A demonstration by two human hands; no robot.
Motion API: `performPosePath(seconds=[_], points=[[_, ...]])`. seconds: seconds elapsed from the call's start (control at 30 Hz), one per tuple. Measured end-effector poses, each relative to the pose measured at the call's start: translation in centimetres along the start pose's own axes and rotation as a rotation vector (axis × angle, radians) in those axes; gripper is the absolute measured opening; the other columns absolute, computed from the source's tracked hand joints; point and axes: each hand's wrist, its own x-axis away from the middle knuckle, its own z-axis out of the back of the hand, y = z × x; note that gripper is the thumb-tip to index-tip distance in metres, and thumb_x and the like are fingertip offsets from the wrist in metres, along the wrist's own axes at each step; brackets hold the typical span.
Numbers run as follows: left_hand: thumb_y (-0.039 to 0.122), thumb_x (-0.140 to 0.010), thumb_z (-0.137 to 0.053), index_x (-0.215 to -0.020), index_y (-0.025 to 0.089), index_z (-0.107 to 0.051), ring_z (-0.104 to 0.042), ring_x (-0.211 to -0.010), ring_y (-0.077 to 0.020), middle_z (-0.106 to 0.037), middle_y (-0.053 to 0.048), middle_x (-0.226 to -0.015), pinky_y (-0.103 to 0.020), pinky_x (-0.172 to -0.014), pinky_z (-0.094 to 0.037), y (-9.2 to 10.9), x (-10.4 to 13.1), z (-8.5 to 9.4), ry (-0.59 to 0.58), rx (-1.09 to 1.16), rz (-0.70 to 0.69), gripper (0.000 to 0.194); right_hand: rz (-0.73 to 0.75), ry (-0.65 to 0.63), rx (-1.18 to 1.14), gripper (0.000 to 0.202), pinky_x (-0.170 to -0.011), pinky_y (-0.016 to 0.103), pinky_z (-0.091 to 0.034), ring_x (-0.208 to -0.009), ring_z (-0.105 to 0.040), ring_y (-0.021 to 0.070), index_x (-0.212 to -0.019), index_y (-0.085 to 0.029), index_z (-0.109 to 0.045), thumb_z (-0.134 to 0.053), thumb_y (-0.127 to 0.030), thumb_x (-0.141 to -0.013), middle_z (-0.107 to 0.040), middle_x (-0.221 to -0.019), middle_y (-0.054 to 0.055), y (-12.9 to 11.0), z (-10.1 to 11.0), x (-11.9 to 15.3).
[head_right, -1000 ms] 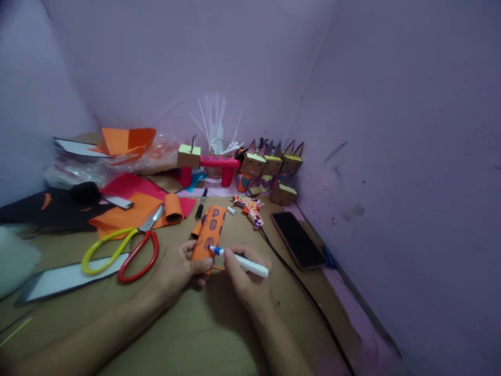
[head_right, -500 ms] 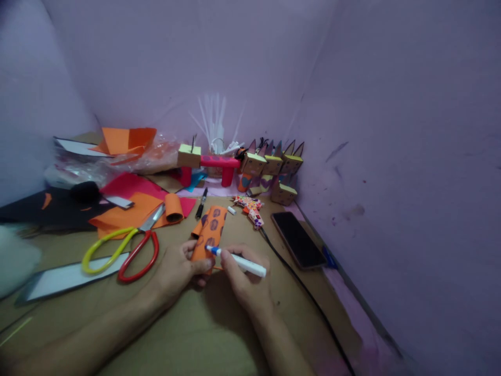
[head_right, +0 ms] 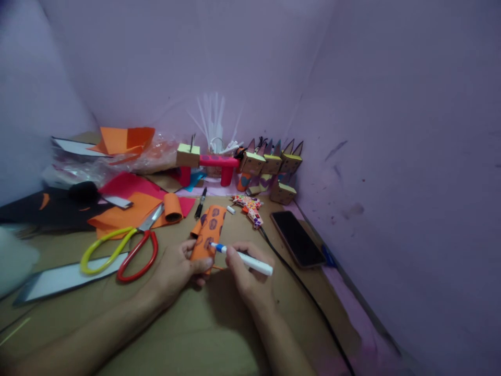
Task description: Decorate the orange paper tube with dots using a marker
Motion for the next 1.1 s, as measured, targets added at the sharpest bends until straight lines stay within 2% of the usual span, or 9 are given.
performPosePath(seconds=[0.2, 0.37, 0.57, 0.7, 0.9, 1.1], points=[[0.010, -0.056, -0.076, -0.080, 0.010, -0.063, -0.051, -0.033, -0.0103, -0.060, 0.002, -0.048, -0.020, -0.031, -0.042, -0.17, 0.01, 0.02, -0.001, 0.019, -0.003, 0.028, 0.065, -0.022, 0.038, 0.018, -0.049, 0.024, -0.047, -0.051, -0.062, 0.0159, -0.075, -0.018, -0.069, -0.061, -0.033, -0.081, -0.069, -0.059, 0.002, 0.12, -0.07, -0.20], [0.009, -0.056, -0.073, -0.080, 0.010, -0.062, -0.052, -0.034, -0.0104, -0.062, 0.001, -0.052, -0.020, -0.032, -0.043, -0.11, -0.12, 0.03, -0.010, -0.009, -0.008, 0.026, 0.060, -0.055, 0.043, 0.019, -0.047, 0.024, -0.044, -0.049, -0.060, 0.0156, -0.069, -0.018, -0.068, -0.061, -0.032, -0.080, -0.066, -0.054, 0.001, 0.21, 0.02, -0.08], [0.015, -0.055, -0.076, -0.079, 0.011, -0.062, -0.050, -0.032, -0.0101, -0.060, 0.002, -0.048, -0.021, -0.032, -0.042, -0.13, -0.17, 0.09, -0.010, -0.006, 0.012, 0.028, -0.029, 0.037, -0.112, 0.014, -0.048, 0.024, -0.049, -0.054, -0.065, 0.0180, -0.077, -0.018, -0.067, -0.066, -0.031, -0.074, -0.069, -0.063, 0.003, 0.73, 0.12, -0.35], [0.016, -0.057, -0.075, -0.081, 0.011, -0.062, -0.050, -0.031, -0.0108, -0.060, 0.002, -0.047, -0.021, -0.032, -0.041, -0.13, -0.17, 0.18, -0.009, -0.009, 0.015, 0.028, -0.061, 0.070, -0.128, 0.014, -0.046, 0.024, -0.048, -0.055, -0.066, 0.0188, -0.075, -0.018, -0.068, -0.068, -0.031, -0.071, -0.070, -0.062, 0.003, 0.51, 0.22, -0.61], [0.011, -0.063, -0.068, -0.084, 0.011, -0.060, -0.050, -0.033, -0.0105, -0.059, 0.003, -0.048, -0.021, -0.033, -0.041, -0.19, -0.28, 0.16, -0.015, 0.002, 0.009, 0.023, 0.013, 0.032, -0.031, 0.020, -0.049, 0.025, -0.049, -0.054, -0.066, 0.0187, -0.079, -0.017, -0.071, -0.064, -0.036, -0.078, -0.070, -0.061, 0.003, 0.29, 0.36, -0.40], [0.010, -0.063, -0.068, -0.085, 0.010, -0.061, -0.051, -0.033, -0.0100, -0.059, 0.002, -0.049, -0.020, -0.032, -0.041, -0.18, -0.37, 0.16, -0.008, -0.021, 0.005, 0.023, 0.097, 0.008, 0.062, 0.015, -0.049, 0.025, -0.048, -0.054, -0.065, 0.0177, -0.077, -0.018, -0.073, -0.065, -0.031, -0.078, -0.071, -0.063, 0.004, 0.06, 0.30, -0.36]])
